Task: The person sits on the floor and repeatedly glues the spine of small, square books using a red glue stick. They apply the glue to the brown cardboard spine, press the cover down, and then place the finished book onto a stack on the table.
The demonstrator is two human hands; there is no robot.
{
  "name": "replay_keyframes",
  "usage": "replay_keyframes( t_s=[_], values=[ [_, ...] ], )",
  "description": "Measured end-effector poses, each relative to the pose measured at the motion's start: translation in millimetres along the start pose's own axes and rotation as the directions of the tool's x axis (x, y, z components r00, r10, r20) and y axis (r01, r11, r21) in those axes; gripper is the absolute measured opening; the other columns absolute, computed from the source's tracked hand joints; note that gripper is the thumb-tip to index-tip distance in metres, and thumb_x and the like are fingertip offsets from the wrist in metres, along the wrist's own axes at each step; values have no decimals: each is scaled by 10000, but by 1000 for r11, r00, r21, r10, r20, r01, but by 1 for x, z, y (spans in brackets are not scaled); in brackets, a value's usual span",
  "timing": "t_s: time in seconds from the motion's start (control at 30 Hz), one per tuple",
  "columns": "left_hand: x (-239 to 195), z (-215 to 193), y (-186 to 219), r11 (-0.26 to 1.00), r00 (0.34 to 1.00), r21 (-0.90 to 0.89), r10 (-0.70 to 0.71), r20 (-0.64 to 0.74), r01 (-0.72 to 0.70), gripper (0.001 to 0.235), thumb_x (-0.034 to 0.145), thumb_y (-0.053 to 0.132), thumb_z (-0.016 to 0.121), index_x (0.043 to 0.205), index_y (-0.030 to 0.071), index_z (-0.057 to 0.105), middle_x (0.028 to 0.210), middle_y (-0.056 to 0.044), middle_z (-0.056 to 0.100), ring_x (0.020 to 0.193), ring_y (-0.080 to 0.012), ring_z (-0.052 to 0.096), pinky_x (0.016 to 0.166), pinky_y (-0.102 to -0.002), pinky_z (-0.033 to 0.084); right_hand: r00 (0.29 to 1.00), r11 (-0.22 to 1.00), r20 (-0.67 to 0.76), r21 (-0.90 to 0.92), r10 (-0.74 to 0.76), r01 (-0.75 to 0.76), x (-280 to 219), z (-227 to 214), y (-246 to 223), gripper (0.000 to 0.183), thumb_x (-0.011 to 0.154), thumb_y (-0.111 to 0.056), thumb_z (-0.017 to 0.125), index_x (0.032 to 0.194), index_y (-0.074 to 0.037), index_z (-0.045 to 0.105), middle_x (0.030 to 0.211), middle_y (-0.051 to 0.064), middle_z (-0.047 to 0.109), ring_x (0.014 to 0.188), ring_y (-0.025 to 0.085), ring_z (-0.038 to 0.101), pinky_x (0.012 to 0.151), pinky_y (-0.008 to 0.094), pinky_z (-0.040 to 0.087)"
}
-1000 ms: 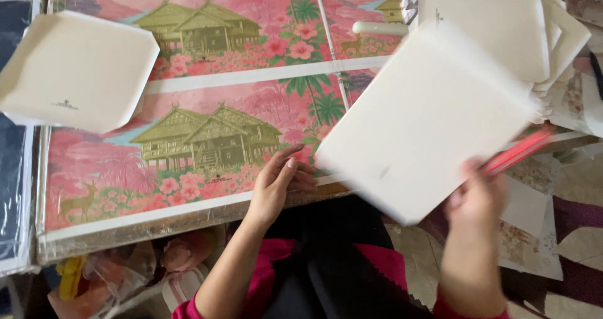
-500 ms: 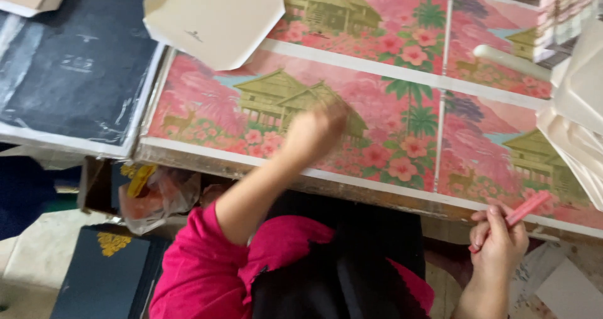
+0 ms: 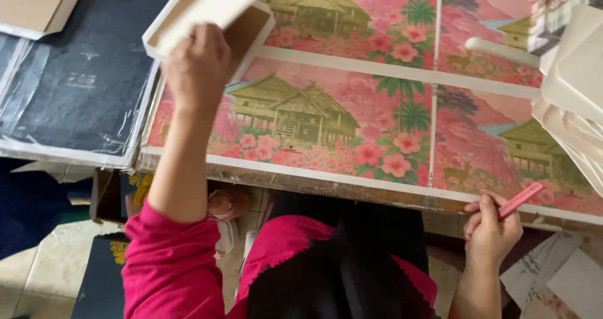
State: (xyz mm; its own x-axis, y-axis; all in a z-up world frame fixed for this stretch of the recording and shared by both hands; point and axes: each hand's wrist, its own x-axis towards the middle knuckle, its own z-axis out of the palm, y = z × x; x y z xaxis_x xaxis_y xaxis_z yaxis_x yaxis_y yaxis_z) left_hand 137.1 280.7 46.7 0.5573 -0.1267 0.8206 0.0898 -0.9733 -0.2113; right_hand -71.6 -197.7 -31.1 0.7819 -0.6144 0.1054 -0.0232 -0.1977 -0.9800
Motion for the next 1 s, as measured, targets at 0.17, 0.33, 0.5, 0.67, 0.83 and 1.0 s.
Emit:
replay_keyframes(
  t_s=[0.17, 0.33, 0.5, 0.67, 0.83, 1.0],
  values=[
    [66, -139, 42, 593, 992, -795, -95, 85, 125, 45, 1027, 75, 491, 1012, 41, 518, 748, -77, 539, 649, -260, 522, 632, -384, 379, 999, 996, -18, 83, 43, -41, -1, 0, 0, 129, 989, -108, 522, 1061, -4, 549, 695, 129, 554, 327, 77, 344, 301, 204, 230],
    [69, -134, 130, 153, 911, -905, 59, 408, 396, 70, 959, 119, 479, 923, 81, 526, 778, 0, 487, 744, -125, 439, 692, -280, 368, 997, 945, -75, 324, -32, 55, -10, -12, 10, 176, 996, -153, 432, 1164, -102, 418, 812, 118, 525, 359, 68, 332, 328, 198, 246],
    [25, -87, 219, 312, 842, -868, 264, 470, 387, 240, 948, 145, 363, 1091, 58, 534, 1023, -156, 611, 914, -356, 554, 725, -436, 426, 960, 949, -273, 313, 62, 28, -40, -37, 18, 284, 909, -63, 443, 1186, -84, 501, 748, 31, 481, 373, 83, 321, 324, 214, 239],
    [-67, -137, 287, 495, 853, -856, 503, 142, -150, 441, 945, 265, 604, 1296, 2, 550, 1537, -179, 167, 1398, -374, 352, 1072, -492, 434, 945, 997, -326, 78, 21, 5, -54, -54, 41, 258, 981, -96, 481, 1215, -76, 375, 930, 48, 484, 422, 76, 334, 348, 209, 262],
    [-116, -169, 301, 441, 886, -834, 449, -115, -332, 443, 852, 309, 615, 1131, -35, 629, 1269, -276, 533, 1126, -455, 578, 966, -505, 463, 849, 779, -135, -490, -511, 391, -35, -58, 58, 398, 832, 24, 712, 1212, -7, 596, 1062, 144, 571, 924, 282, 516, 790, 366, 410],
    [-125, -167, 271, 364, 866, -834, 438, -240, -415, 213, 951, 189, 523, 1117, 119, 636, 1134, -127, 635, 1105, -343, 619, 975, -437, 484, 662, 497, 194, -520, -724, 695, -29, -25, 36, 426, 765, 105, 693, 1178, 10, 647, 1201, 177, 616, 1041, 346, 623, 832, 399, 518]
  ],
)
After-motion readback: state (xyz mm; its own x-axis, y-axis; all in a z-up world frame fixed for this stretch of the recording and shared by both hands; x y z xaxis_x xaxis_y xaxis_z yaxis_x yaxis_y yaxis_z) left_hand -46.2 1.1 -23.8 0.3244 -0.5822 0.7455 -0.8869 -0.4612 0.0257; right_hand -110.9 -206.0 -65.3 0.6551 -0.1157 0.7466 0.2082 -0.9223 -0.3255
